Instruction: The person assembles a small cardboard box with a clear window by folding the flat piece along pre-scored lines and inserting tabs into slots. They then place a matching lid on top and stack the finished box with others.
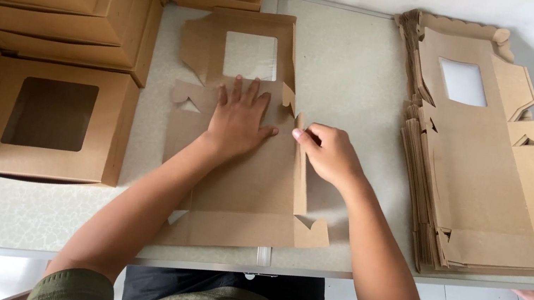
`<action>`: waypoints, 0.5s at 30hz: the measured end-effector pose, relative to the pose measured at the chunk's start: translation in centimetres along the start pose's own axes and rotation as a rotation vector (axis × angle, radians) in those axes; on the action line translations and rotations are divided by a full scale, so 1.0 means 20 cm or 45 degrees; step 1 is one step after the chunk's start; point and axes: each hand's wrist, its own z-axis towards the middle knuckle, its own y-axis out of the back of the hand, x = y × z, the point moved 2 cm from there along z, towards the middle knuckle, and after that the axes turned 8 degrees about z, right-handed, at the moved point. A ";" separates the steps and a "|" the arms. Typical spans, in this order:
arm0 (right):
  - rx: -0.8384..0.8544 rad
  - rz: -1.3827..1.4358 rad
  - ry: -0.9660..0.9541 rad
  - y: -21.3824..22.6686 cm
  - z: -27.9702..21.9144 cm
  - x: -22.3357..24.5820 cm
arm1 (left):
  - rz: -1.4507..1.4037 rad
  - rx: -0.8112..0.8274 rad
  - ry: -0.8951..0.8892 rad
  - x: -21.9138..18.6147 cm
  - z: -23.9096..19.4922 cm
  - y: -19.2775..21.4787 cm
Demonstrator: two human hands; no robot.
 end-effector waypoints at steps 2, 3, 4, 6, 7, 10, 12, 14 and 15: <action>0.029 0.059 0.052 -0.02 -0.05 0.11 | -0.058 -0.085 -0.005 0.03 0.02 -0.13; 0.055 0.119 0.099 -0.03 -0.07 0.17 | -0.117 -0.168 -0.015 0.04 0.04 -0.19; 0.056 0.116 0.100 -0.04 -0.07 0.18 | -0.118 -0.169 -0.014 0.04 0.03 -0.19; 0.186 -0.019 0.091 -0.07 -0.08 0.19 | -0.246 -0.229 -0.003 0.04 0.01 -0.18; 0.186 -0.021 0.091 -0.07 -0.08 0.19 | -0.248 -0.230 -0.003 0.05 0.00 -0.16; 0.283 -0.113 0.091 -0.07 -0.08 0.19 | -0.306 -0.234 -0.045 0.06 -0.03 -0.12; 0.326 -0.201 0.139 -0.06 -0.08 0.19 | -0.273 -0.204 -0.116 0.07 -0.03 -0.14; 0.406 -0.225 0.117 -0.04 -0.10 0.20 | -0.243 -0.194 -0.125 0.06 -0.04 -0.13; 0.483 -0.250 0.091 -0.03 -0.11 0.20 | -0.214 -0.185 -0.138 0.05 -0.05 -0.13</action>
